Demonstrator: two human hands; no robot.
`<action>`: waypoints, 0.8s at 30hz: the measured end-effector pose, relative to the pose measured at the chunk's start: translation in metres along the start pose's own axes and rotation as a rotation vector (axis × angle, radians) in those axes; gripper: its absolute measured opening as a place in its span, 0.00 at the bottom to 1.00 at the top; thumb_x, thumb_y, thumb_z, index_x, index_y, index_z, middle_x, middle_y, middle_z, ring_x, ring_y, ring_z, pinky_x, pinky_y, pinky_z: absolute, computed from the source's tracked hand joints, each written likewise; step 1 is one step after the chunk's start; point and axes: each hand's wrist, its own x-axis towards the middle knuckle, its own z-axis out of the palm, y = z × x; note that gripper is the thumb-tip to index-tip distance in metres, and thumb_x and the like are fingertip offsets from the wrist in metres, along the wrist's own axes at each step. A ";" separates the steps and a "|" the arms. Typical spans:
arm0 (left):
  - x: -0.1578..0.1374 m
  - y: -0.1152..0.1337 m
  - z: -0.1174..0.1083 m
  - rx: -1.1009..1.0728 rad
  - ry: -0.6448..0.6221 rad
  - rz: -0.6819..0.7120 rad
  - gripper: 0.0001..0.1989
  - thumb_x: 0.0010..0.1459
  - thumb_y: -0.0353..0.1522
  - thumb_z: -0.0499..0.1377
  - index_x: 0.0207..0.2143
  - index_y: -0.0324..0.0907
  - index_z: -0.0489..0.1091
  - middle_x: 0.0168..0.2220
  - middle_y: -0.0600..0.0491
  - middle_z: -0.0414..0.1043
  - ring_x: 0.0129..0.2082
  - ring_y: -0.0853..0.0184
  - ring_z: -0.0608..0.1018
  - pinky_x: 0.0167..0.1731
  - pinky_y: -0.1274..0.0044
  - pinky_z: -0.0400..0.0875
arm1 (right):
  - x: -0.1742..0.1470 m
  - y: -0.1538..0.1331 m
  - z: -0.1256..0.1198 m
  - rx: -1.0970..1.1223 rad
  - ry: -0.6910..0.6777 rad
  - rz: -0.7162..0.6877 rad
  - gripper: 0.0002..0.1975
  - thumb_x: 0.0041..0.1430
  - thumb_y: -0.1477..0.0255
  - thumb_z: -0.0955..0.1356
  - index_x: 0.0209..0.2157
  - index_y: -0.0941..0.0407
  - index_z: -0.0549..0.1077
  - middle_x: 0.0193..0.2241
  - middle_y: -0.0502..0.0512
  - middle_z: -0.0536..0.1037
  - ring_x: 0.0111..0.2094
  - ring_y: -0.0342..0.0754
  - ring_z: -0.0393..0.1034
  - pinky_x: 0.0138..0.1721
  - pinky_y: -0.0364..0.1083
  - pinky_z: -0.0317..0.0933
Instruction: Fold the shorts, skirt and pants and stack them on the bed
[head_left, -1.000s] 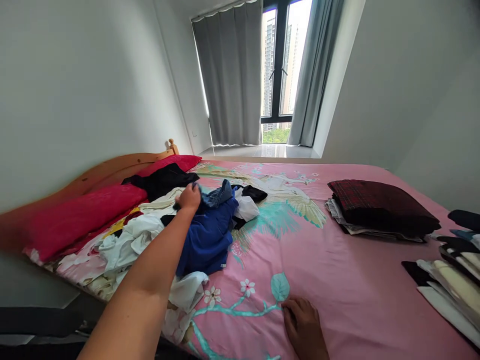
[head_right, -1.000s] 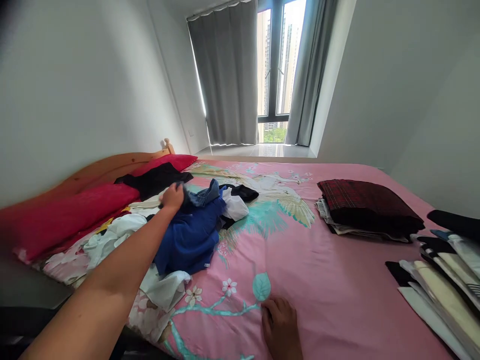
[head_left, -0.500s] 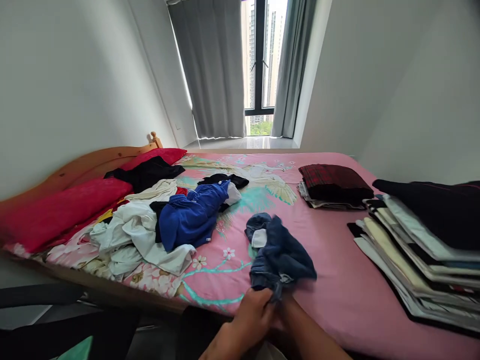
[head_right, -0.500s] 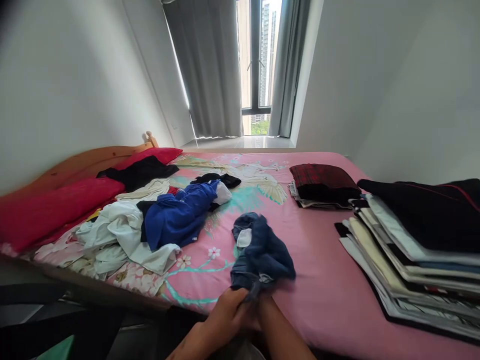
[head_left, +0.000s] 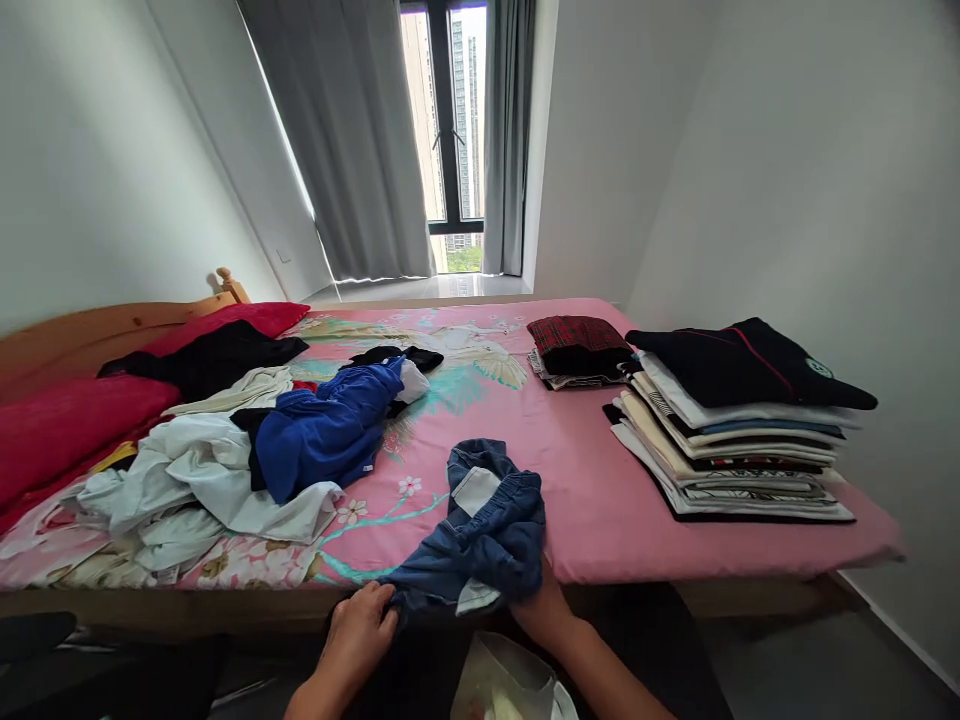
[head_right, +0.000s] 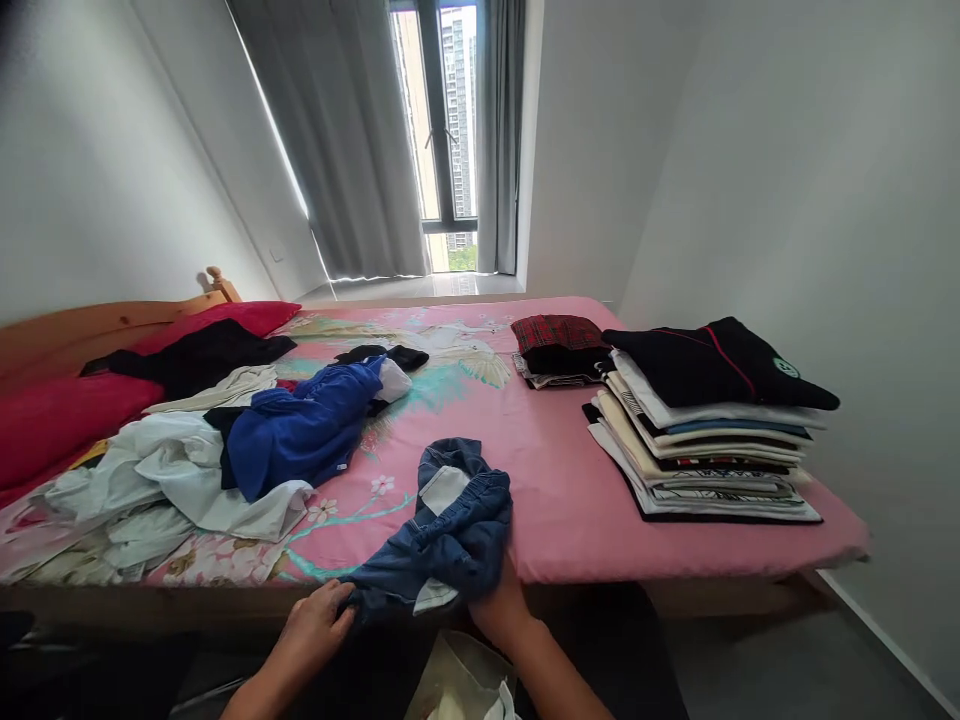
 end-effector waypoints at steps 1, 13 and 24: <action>-0.001 0.001 0.004 -0.007 0.036 -0.014 0.11 0.50 0.29 0.50 0.33 0.43 0.71 0.35 0.45 0.73 0.38 0.50 0.75 0.36 0.66 0.64 | -0.009 0.005 -0.007 -0.021 -0.039 -0.019 0.14 0.57 0.72 0.65 0.46 0.56 0.71 0.47 0.60 0.71 0.50 0.52 0.64 0.54 0.54 0.58; 0.010 0.111 -0.012 -0.470 0.225 0.094 0.13 0.61 0.39 0.48 0.40 0.42 0.68 0.39 0.48 0.71 0.42 0.60 0.73 0.44 0.68 0.66 | -0.008 0.032 -0.040 0.251 0.032 0.489 0.20 0.60 0.56 0.59 0.30 0.58 0.70 0.29 0.54 0.73 0.34 0.49 0.67 0.38 0.46 0.62; 0.066 0.144 0.003 -0.462 -0.196 -0.057 0.09 0.45 0.31 0.57 0.33 0.41 0.70 0.30 0.54 0.72 0.31 0.65 0.73 0.31 0.77 0.63 | -0.026 0.019 -0.035 -0.047 0.336 0.333 0.19 0.56 0.64 0.64 0.47 0.59 0.66 0.45 0.61 0.71 0.46 0.54 0.65 0.49 0.54 0.59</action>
